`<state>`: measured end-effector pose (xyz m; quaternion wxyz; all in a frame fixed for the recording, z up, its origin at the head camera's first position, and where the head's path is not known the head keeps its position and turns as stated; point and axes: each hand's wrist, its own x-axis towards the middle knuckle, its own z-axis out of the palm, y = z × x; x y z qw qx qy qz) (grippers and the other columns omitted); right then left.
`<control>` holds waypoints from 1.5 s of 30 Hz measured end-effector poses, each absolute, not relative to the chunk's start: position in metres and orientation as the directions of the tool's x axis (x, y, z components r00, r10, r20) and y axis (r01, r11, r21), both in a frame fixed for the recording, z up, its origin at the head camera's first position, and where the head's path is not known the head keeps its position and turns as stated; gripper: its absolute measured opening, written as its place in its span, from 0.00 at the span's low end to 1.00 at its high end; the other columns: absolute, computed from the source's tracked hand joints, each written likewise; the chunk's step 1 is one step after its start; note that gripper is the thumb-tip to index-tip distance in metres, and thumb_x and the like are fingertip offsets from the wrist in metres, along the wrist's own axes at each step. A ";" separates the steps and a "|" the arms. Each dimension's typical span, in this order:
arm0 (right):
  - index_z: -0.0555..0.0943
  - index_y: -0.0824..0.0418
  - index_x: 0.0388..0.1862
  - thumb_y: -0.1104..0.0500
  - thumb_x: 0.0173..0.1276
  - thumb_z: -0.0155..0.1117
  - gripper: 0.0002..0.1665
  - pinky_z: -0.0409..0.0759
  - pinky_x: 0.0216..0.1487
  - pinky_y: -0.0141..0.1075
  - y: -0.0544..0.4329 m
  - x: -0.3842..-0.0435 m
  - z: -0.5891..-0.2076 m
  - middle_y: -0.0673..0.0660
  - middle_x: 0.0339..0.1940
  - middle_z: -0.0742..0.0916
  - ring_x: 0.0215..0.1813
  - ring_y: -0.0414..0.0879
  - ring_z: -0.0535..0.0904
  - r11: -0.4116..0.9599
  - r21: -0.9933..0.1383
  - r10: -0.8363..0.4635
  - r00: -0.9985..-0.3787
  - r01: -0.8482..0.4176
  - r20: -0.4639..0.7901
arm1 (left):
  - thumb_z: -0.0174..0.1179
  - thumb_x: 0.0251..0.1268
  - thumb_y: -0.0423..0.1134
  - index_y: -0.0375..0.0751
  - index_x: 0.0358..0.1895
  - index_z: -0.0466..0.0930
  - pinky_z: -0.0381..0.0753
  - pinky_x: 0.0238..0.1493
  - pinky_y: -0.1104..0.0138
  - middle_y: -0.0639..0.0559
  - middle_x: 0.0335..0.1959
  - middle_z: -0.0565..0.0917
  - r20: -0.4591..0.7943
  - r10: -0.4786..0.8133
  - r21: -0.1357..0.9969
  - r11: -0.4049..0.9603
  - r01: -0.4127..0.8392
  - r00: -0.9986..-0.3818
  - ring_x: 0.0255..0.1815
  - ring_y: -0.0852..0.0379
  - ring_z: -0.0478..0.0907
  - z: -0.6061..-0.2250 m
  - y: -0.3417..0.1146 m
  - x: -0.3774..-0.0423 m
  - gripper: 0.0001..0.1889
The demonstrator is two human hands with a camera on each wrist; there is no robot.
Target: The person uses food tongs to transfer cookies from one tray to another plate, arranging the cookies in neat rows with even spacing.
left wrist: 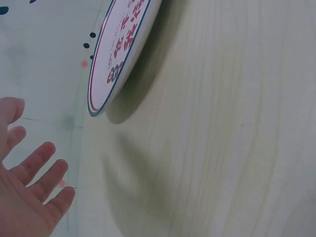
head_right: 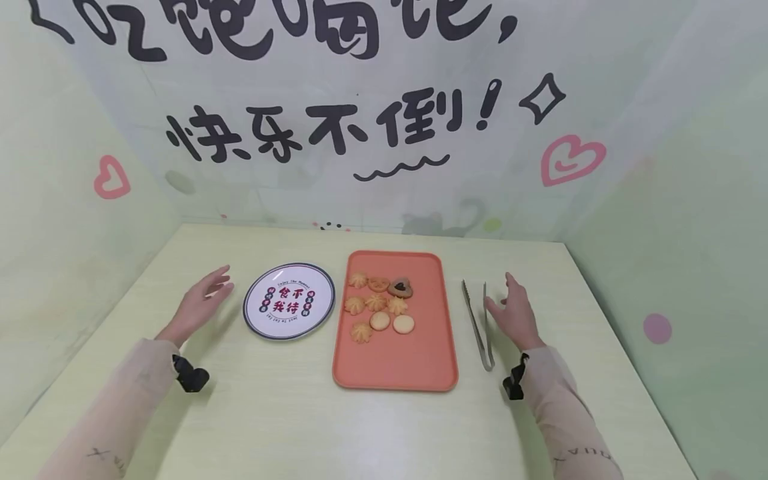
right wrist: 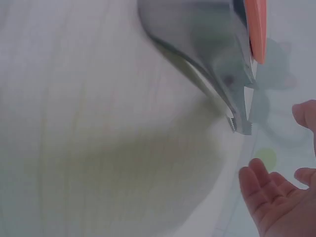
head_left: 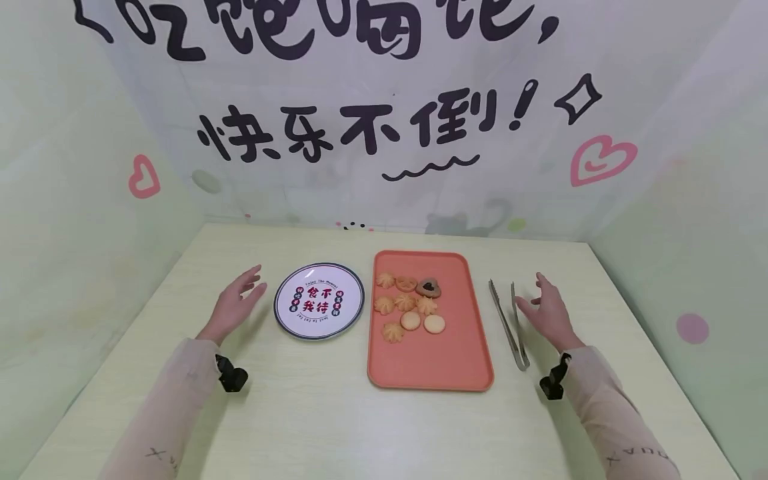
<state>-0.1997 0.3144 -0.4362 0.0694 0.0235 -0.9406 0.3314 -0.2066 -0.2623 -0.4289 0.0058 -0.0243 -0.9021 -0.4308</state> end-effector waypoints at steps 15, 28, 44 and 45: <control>0.36 0.77 0.65 0.46 0.62 0.56 0.54 0.76 0.38 0.47 0.310 -0.199 -0.445 0.80 0.57 0.62 0.45 0.64 0.73 0.758 -0.652 -0.046 -0.999 -0.017 -0.027 | 0.48 0.65 0.45 0.37 0.63 0.60 0.71 0.49 0.52 0.33 0.52 0.71 -0.018 -0.019 0.801 0.598 -0.026 -1.000 0.51 0.38 0.69 -0.450 -0.253 -0.211 0.26; 0.39 0.77 0.65 0.47 0.60 0.59 0.54 0.74 0.44 0.51 0.308 -0.198 -0.447 0.77 0.54 0.67 0.50 0.67 0.68 0.764 -0.645 -0.091 -0.990 -0.002 -0.105 | 0.48 0.65 0.42 0.35 0.60 0.65 0.76 0.41 0.64 0.36 0.47 0.73 -0.079 -0.061 0.792 0.602 -0.100 -0.995 0.44 0.46 0.72 -0.468 -0.249 -0.219 0.22; 0.56 0.81 0.60 0.51 0.60 0.60 0.43 0.75 0.40 0.49 0.305 -0.199 -0.450 0.74 0.42 0.75 0.44 0.62 0.72 0.810 -0.584 -0.128 -0.986 -0.042 -0.106 | 0.50 0.63 0.37 0.34 0.57 0.68 0.76 0.29 0.72 0.37 0.39 0.77 -0.084 -0.072 0.802 0.587 -0.110 -0.994 0.27 0.58 0.76 -0.473 -0.247 -0.224 0.19; 0.57 0.81 0.59 0.51 0.60 0.60 0.42 0.75 0.40 0.49 0.305 -0.199 -0.450 0.73 0.42 0.75 0.43 0.62 0.73 0.814 -0.579 -0.130 -0.986 -0.047 -0.103 | 0.50 0.63 0.36 0.33 0.57 0.68 0.77 0.28 0.72 0.37 0.40 0.77 -0.088 -0.071 0.809 0.577 -0.113 -0.994 0.26 0.59 0.76 -0.474 -0.247 -0.224 0.19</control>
